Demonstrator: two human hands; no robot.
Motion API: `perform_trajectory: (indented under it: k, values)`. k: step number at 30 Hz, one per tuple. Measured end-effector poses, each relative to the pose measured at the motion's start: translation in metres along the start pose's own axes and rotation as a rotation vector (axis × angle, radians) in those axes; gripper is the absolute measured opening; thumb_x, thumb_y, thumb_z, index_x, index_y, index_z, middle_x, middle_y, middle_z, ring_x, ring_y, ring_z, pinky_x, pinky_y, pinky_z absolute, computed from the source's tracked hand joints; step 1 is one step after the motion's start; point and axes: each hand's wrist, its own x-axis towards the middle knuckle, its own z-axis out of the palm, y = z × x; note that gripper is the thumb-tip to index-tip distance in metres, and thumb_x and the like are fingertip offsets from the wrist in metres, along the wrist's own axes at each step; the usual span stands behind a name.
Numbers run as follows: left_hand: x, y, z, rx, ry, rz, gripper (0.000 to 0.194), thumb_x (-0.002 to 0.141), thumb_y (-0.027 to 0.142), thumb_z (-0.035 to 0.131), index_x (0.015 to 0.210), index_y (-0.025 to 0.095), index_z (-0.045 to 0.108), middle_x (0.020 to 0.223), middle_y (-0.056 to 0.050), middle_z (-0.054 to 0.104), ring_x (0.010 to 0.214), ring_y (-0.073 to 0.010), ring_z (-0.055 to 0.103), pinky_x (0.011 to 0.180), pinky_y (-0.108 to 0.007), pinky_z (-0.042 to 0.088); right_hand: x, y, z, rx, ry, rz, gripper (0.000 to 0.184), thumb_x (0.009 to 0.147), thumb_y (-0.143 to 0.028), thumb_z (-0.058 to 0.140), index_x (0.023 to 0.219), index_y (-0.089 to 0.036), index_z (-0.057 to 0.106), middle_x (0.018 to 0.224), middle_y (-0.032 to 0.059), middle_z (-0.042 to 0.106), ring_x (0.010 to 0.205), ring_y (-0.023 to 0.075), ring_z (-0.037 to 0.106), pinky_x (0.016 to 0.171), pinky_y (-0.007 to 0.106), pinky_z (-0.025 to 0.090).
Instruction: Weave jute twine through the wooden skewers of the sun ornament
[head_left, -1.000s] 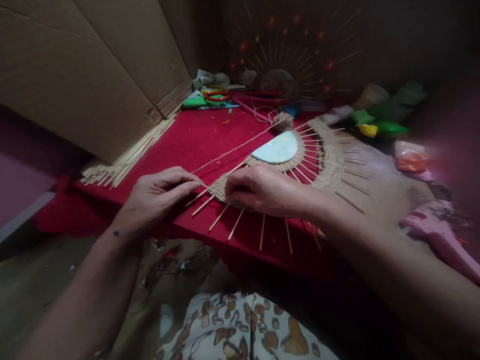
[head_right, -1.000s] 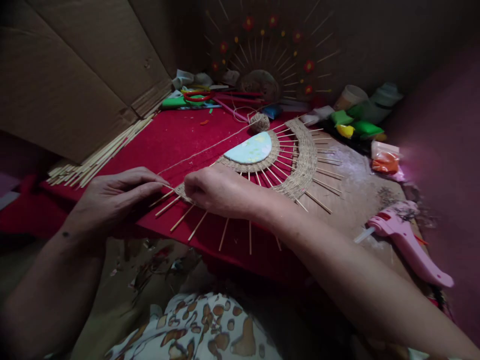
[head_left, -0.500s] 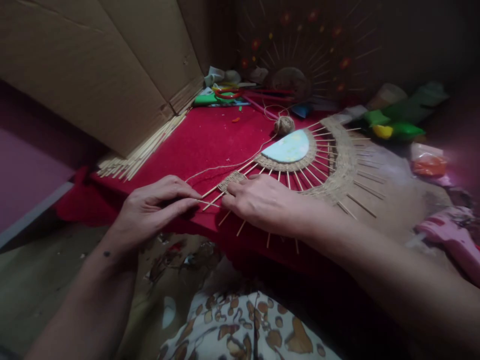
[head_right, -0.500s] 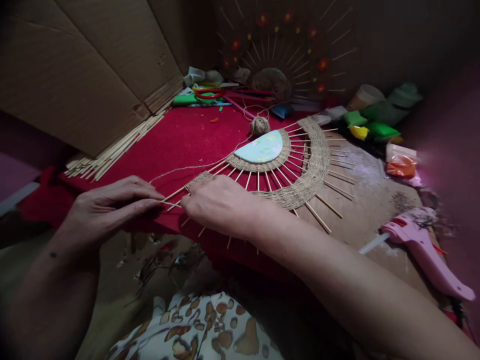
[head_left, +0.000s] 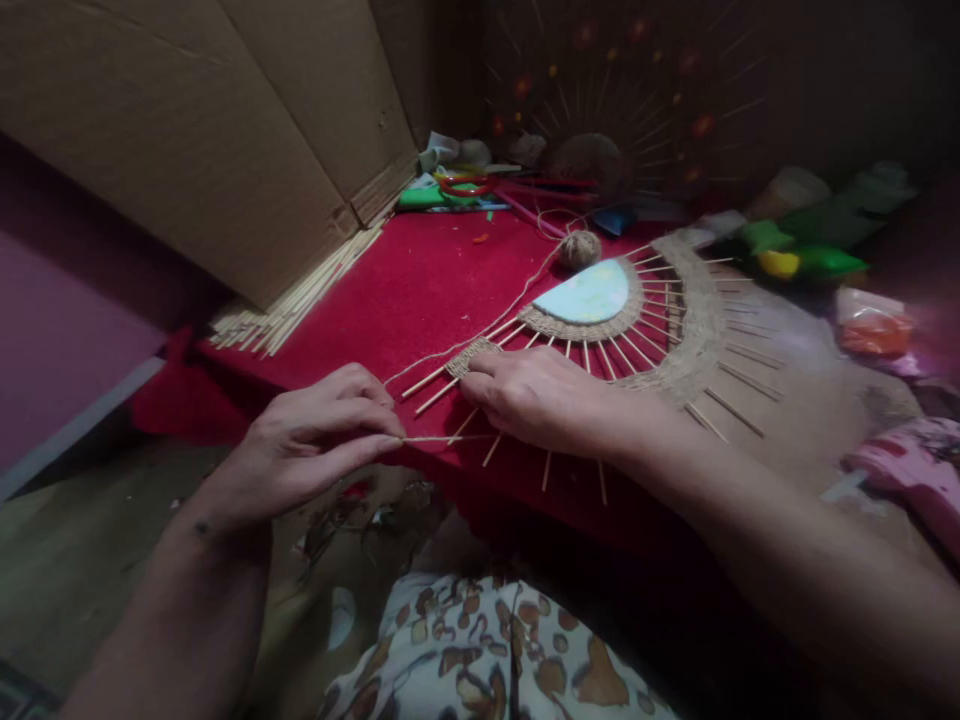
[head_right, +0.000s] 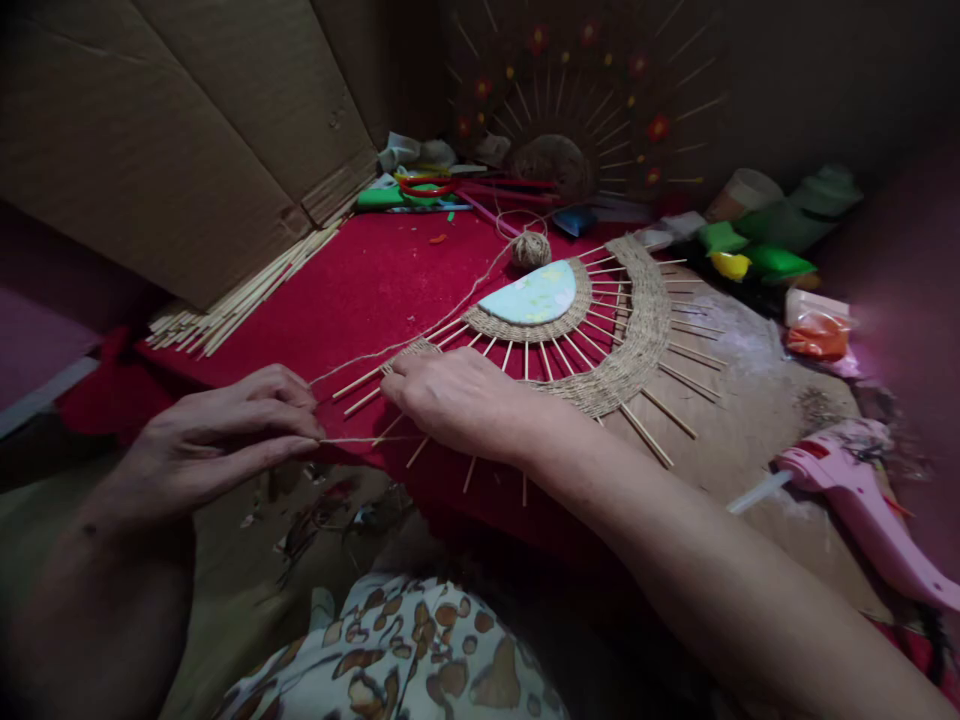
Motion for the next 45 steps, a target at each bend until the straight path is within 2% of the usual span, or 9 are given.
perform_trajectory:
  k: [5, 10, 15, 18, 23, 26, 37, 45]
  values:
    - [-0.005, -0.001, 0.001, 0.127, -0.083, 0.083, 0.010, 0.088, 0.016, 0.057, 0.086, 0.021, 0.065, 0.089, -0.003, 0.060, 0.091, -0.0163, 0.055, 0.077, -0.026, 0.045, -0.002, 0.001, 0.003, -0.006, 0.039, -0.013, 0.017, 0.091, -0.012, 0.042, 0.089, -0.013, 0.059, 0.089, 0.0060, 0.057, 0.066, 0.0119, 0.038, 0.054, 0.030, 0.019]
    - [-0.003, -0.001, 0.003, 0.249, -0.111, 0.079, 0.010, 0.089, 0.018, 0.055, 0.086, 0.020, 0.064, 0.087, -0.003, 0.059, 0.087, -0.0169, 0.054, 0.075, -0.029, 0.043, -0.003, -0.001, 0.001, 0.026, 0.031, -0.005, 0.018, 0.090, -0.011, 0.041, 0.089, -0.013, 0.059, 0.089, 0.0058, 0.056, 0.066, 0.0117, 0.038, 0.055, 0.030, 0.020]
    - [0.007, 0.002, 0.006, 0.321, 0.057, 0.071, 0.010, 0.089, 0.023, 0.056, 0.087, 0.020, 0.065, 0.084, -0.003, 0.060, 0.081, -0.0168, 0.053, 0.071, -0.029, 0.043, -0.004, -0.002, -0.005, 0.110, 0.001, 0.026, 0.017, 0.088, -0.011, 0.042, 0.089, -0.013, 0.060, 0.093, 0.0071, 0.058, 0.069, 0.0121, 0.042, 0.057, 0.028, 0.025]
    - [0.020, -0.003, 0.008, 0.410, 0.169, 0.074, 0.014, 0.089, 0.029, 0.057, 0.086, 0.021, 0.068, 0.080, -0.004, 0.062, 0.079, -0.0184, 0.054, 0.072, -0.032, 0.043, -0.006, 0.003, -0.005, 0.270, 0.043, 0.048, 0.015, 0.084, -0.009, 0.045, 0.085, -0.013, 0.059, 0.090, 0.0055, 0.059, 0.071, 0.0114, 0.046, 0.062, 0.026, 0.032]
    - [0.047, -0.023, 0.009, 0.511, 0.228, 0.098, 0.024, 0.090, 0.037, 0.054, 0.084, 0.022, 0.071, 0.082, -0.006, 0.064, 0.081, -0.0198, 0.056, 0.074, -0.033, 0.045, -0.007, 0.016, -0.001, 0.590, 0.212, 0.157, 0.012, 0.078, -0.007, 0.049, 0.080, -0.015, 0.058, 0.076, 0.0012, 0.060, 0.069, 0.0113, 0.052, 0.068, 0.025, 0.039]
    - [0.055, -0.031, 0.008, 0.508, 0.247, 0.070, 0.028, 0.090, 0.040, 0.052, 0.083, 0.022, 0.071, 0.083, -0.006, 0.065, 0.083, -0.0201, 0.057, 0.076, -0.033, 0.046, -0.008, 0.020, 0.001, 0.667, 0.240, 0.216, 0.012, 0.077, -0.008, 0.049, 0.080, -0.016, 0.058, 0.076, 0.0009, 0.061, 0.070, 0.0117, 0.053, 0.068, 0.026, 0.041]
    - [0.052, -0.038, 0.011, 0.355, 0.373, -0.097, 0.021, 0.085, 0.037, 0.057, 0.082, 0.021, 0.070, 0.082, -0.003, 0.066, 0.081, -0.0172, 0.060, 0.078, -0.031, 0.047, -0.006, 0.018, -0.005, 0.622, 0.187, 0.221, 0.015, 0.076, -0.006, 0.050, 0.080, -0.014, 0.062, 0.075, 0.0011, 0.063, 0.068, 0.0114, 0.053, 0.068, 0.025, 0.039]
    - [0.051, -0.034, 0.013, 0.268, 0.382, -0.194, 0.021, 0.085, 0.037, 0.057, 0.080, 0.020, 0.068, 0.081, -0.002, 0.066, 0.078, -0.0154, 0.060, 0.075, -0.029, 0.047, 0.011, 0.006, -0.016, 0.375, 0.013, 0.292, 0.017, 0.083, -0.013, 0.051, 0.089, -0.016, 0.067, 0.074, 0.0031, 0.066, 0.064, 0.0115, 0.050, 0.065, 0.026, 0.035]
